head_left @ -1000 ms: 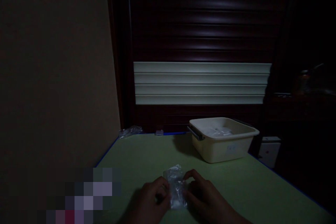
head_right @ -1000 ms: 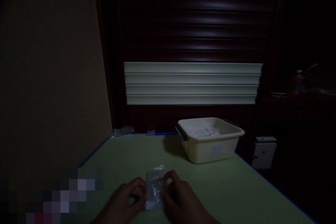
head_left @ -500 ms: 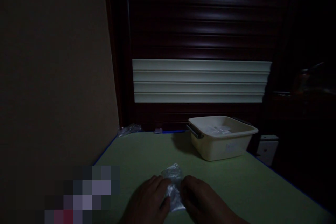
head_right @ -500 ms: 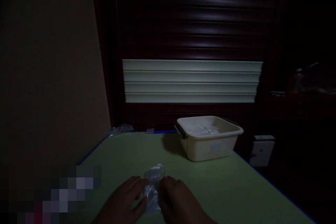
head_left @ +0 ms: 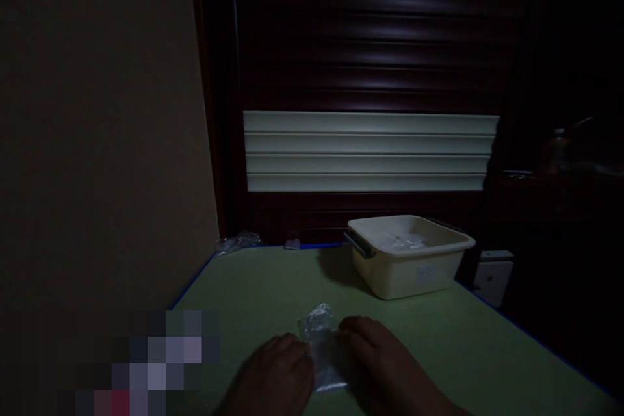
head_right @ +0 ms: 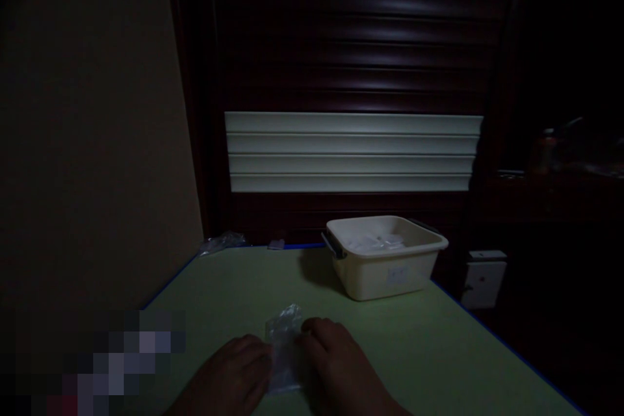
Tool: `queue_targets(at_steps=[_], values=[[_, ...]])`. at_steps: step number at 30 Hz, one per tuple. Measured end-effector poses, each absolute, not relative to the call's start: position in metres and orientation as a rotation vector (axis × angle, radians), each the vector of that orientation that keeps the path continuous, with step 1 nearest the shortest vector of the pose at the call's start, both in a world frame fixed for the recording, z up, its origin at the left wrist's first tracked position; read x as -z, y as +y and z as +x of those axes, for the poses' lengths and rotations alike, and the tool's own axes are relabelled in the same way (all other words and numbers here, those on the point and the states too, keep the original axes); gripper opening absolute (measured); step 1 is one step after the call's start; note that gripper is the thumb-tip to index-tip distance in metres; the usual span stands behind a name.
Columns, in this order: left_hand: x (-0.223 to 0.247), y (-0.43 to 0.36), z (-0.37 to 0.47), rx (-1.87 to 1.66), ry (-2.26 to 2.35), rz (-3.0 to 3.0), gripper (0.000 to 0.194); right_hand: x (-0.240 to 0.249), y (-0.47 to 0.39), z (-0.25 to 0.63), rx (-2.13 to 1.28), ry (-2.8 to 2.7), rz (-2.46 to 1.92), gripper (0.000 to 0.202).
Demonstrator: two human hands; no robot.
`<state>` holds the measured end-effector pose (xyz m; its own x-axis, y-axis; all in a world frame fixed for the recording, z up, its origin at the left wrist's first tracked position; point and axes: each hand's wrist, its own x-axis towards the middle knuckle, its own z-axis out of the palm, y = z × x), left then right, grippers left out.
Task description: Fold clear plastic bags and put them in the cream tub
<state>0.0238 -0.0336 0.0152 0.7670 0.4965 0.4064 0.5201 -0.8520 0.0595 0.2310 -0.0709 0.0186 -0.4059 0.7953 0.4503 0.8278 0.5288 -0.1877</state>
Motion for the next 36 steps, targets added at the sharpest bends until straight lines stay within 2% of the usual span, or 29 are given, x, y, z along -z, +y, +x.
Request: queue_targets(at_steps=[2,8,12,15,18,22,29,36], values=[[-0.017,-0.033,0.024,0.657,-0.855,-2.928,0.019,-0.02,-0.07,0.233,0.059,-2.347,-1.184,0.042],[-0.02,-0.029,0.019,0.811,-0.876,-3.065,0.023,-0.031,-0.07,0.234,-0.249,-2.45,-1.138,0.035],[-0.016,-0.026,0.016,0.916,-0.89,-3.152,0.039,-0.042,-0.078,0.233,-0.305,-2.383,-1.149,0.039],[-0.014,-0.026,0.014,0.96,-0.88,-3.209,0.051,-0.044,-0.081,0.233,-0.295,-2.389,-1.169,0.034],[-0.014,-0.027,0.014,0.995,-0.916,-3.2,0.048,-0.042,-0.079,0.234,-0.272,-2.404,-1.204,0.028],[-0.016,-0.028,0.017,1.015,-0.924,-3.149,0.041,-0.044,-0.078,0.235,-0.306,-2.415,-1.153,0.032],[-0.02,-0.03,0.021,0.762,-0.795,-3.052,0.021,-0.045,-0.087,0.237,-0.272,-2.392,-1.143,0.033],[-0.014,-0.03,0.021,0.941,-0.847,-3.015,0.027,-0.036,-0.08,0.232,-0.098,-2.464,-1.192,0.021]])
